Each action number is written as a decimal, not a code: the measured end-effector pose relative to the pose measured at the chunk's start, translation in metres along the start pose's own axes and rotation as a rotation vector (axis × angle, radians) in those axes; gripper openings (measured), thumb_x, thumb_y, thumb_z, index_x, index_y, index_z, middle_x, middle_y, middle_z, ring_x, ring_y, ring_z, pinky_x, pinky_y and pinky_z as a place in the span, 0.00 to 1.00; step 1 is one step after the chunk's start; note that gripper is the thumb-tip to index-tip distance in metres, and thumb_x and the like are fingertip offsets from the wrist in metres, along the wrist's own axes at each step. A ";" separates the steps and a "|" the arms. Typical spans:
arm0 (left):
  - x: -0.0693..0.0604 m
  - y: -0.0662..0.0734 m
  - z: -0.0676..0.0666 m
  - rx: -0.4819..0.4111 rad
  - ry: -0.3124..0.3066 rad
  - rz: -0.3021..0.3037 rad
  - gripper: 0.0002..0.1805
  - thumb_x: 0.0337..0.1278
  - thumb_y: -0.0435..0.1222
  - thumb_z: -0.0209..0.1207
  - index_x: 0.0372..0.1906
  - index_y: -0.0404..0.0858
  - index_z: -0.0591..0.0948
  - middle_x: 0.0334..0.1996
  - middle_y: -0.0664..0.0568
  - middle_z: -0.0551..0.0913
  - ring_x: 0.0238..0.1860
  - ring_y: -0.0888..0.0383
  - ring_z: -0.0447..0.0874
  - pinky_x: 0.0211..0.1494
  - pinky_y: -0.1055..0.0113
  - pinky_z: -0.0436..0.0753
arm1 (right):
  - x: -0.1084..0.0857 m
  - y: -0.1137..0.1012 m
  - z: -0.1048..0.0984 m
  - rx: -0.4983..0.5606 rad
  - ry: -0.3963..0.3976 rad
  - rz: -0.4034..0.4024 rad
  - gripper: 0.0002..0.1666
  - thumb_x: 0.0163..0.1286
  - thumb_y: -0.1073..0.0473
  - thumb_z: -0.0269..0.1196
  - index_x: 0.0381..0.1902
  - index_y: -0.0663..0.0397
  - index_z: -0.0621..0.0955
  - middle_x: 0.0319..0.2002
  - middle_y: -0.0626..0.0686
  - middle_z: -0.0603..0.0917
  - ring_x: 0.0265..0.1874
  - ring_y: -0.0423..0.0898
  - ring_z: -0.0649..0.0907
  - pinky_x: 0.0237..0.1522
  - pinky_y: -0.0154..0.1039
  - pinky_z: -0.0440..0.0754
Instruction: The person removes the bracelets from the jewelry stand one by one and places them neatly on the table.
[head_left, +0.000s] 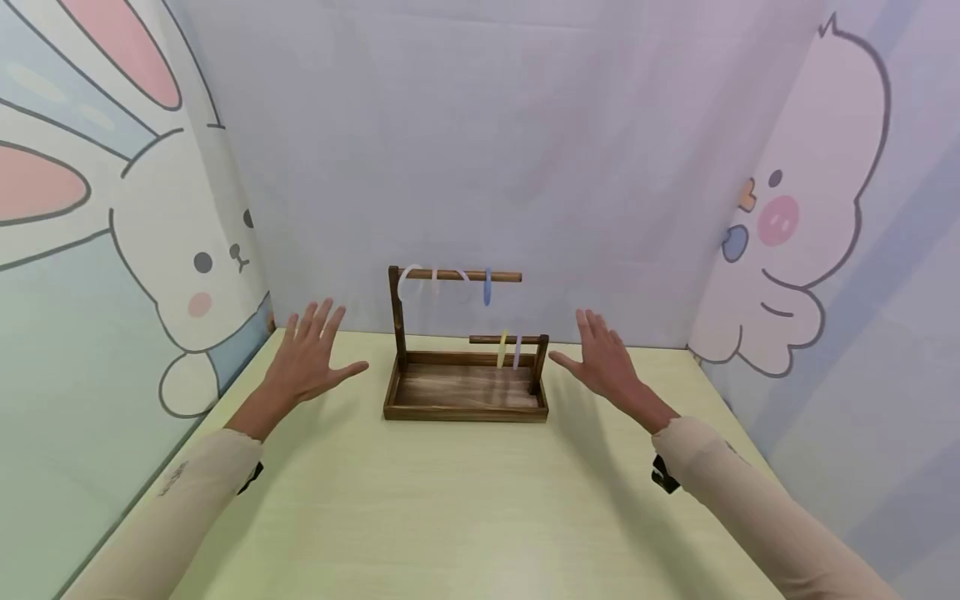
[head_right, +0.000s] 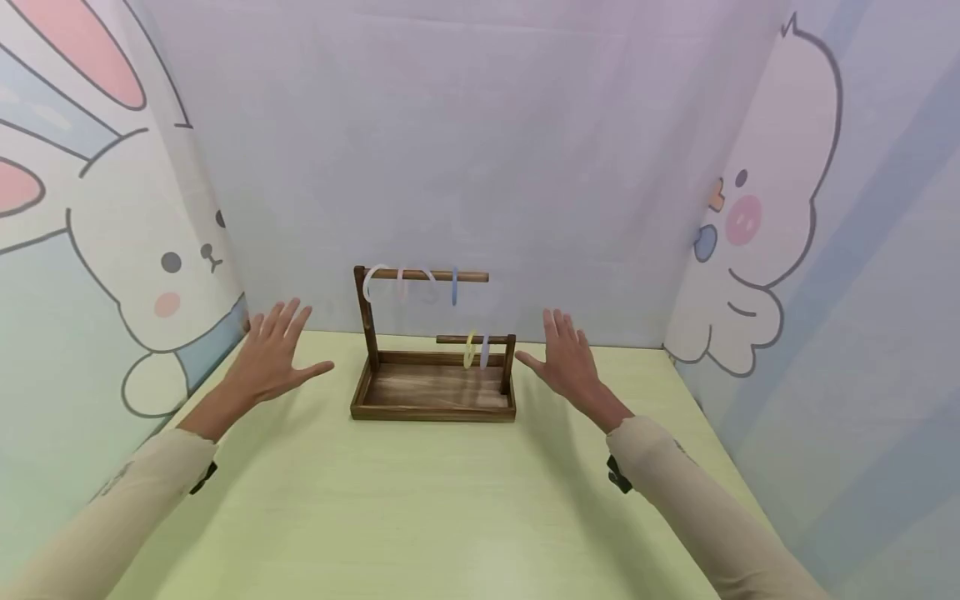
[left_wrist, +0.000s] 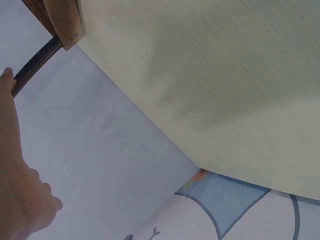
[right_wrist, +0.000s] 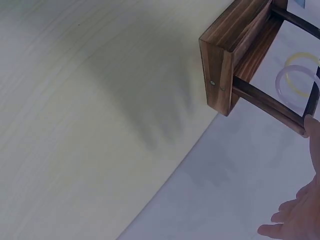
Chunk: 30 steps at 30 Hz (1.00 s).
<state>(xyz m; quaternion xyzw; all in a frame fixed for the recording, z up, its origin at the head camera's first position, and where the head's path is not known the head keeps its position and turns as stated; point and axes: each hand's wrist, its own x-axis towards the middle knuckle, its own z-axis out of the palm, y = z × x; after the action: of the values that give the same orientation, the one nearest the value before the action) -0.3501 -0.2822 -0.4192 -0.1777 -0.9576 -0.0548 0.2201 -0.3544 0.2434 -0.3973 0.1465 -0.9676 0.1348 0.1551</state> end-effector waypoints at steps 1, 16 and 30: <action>0.001 0.001 0.000 -0.007 0.000 0.000 0.63 0.56 0.67 0.65 0.83 0.34 0.52 0.82 0.34 0.48 0.82 0.33 0.43 0.80 0.31 0.43 | 0.000 -0.002 0.000 0.006 0.001 -0.002 0.60 0.73 0.35 0.65 0.82 0.67 0.50 0.80 0.69 0.54 0.80 0.67 0.54 0.77 0.69 0.55; 0.012 0.008 0.002 -0.077 -0.029 -0.018 0.62 0.58 0.64 0.67 0.83 0.33 0.50 0.80 0.31 0.52 0.80 0.31 0.46 0.80 0.31 0.44 | 0.012 -0.030 0.000 0.013 0.080 -0.085 0.54 0.73 0.36 0.65 0.81 0.64 0.59 0.75 0.66 0.67 0.73 0.64 0.69 0.71 0.66 0.69; 0.025 0.015 0.004 -0.193 -0.054 -0.016 0.62 0.58 0.58 0.71 0.84 0.35 0.47 0.79 0.32 0.57 0.78 0.32 0.54 0.80 0.34 0.51 | 0.024 -0.049 0.002 0.028 0.127 -0.150 0.52 0.72 0.36 0.66 0.79 0.63 0.64 0.72 0.65 0.72 0.70 0.63 0.74 0.69 0.63 0.73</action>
<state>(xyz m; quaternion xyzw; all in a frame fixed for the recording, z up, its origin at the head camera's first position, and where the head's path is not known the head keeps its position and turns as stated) -0.3674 -0.2594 -0.4117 -0.1919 -0.9548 -0.1436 0.1756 -0.3613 0.1917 -0.3804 0.2117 -0.9403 0.1454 0.2235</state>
